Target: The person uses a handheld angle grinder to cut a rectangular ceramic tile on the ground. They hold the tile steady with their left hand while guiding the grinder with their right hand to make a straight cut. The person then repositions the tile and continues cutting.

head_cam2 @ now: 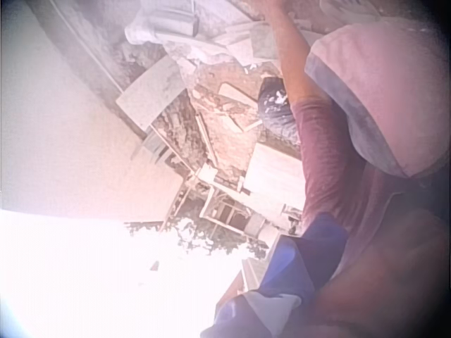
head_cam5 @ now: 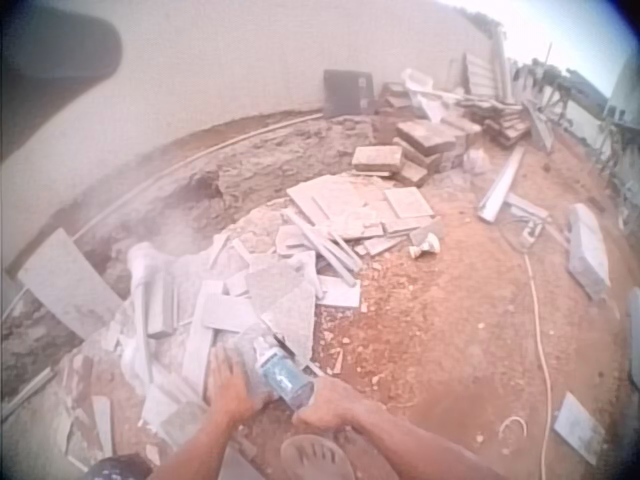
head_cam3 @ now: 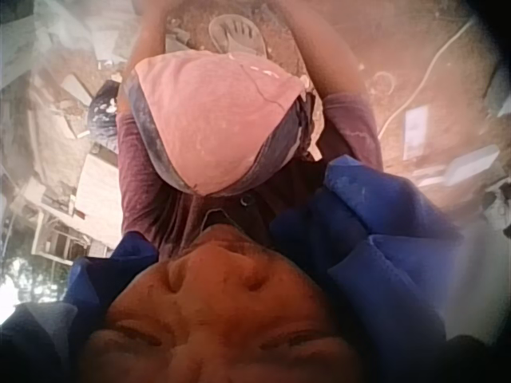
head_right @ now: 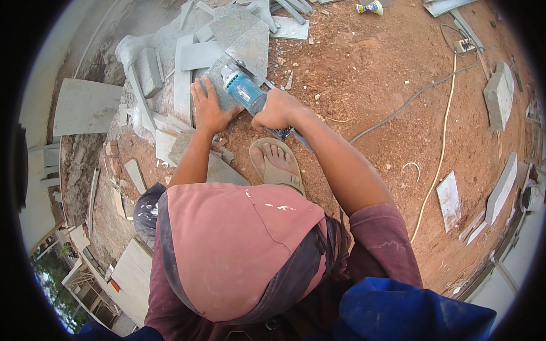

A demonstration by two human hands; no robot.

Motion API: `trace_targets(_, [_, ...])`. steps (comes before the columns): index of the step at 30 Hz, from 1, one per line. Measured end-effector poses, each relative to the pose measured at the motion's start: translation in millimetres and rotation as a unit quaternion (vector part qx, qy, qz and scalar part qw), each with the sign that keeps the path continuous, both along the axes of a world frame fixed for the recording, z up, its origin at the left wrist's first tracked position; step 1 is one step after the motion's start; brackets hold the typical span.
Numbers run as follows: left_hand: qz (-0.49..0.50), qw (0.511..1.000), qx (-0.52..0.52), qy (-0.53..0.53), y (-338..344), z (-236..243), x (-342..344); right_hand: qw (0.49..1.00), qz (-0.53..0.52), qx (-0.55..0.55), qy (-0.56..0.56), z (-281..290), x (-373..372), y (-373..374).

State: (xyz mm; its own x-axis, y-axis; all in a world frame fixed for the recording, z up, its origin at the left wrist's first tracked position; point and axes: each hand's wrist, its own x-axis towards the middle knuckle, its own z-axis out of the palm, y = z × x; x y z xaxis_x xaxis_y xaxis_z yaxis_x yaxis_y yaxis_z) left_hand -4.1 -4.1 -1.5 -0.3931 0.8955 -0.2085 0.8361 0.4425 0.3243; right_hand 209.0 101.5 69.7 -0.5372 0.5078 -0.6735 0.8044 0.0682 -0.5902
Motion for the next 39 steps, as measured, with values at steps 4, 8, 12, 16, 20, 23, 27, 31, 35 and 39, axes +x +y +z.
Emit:
trace_targets(4, [0.0,1.0,0.002,-0.002,1.3,0.5,0.2,1.0,-0.009,0.012,0.012,-10.5,3.8,-1.9])
trace_targets(8, [0.0,1.0,0.003,-0.004,1.7,0.7,0.0,1.0,-0.015,0.019,0.006,-9.9,3.4,-2.8])
trace_targets(12, [0.0,1.0,0.002,0.0,1.1,0.8,-1.6,1.0,-0.008,0.012,0.002,-4.4,0.3,-1.0])
trace_targets(16, [-0.004,1.0,0.004,0.004,2.6,1.2,-1.3,1.0,-0.006,0.001,0.013,-16.6,3.8,2.1])
trace_targets(20, [-0.003,1.0,0.004,0.008,2.3,0.5,-1.6,1.0,-0.004,0.013,0.017,-27.3,4.3,1.2])
trace_targets(23, [-0.005,1.0,0.005,0.004,3.9,0.2,-1.7,1.0,-0.011,0.009,0.028,-30.9,5.7,2.7])
trace_targets(27, [-0.006,1.0,0.003,0.01,4.4,0.9,-1.9,0.999,-0.005,-0.003,0.031,-31.8,6.0,5.9])
trace_targets(31, [-0.008,1.0,0.001,0.011,5.6,2.1,-2.6,0.999,-0.006,-0.003,0.034,-33.1,5.9,6.4])
trace_targets(35, [-0.009,1.0,0.005,0.004,6.1,2.3,-1.8,1.0,-0.006,0.005,0.029,-35.9,7.4,6.5])
trace_targets(39, [-0.009,1.0,0.002,0.01,6.5,2.2,-3.5,1.0,-0.006,-0.001,0.019,-26.8,5.5,7.2])
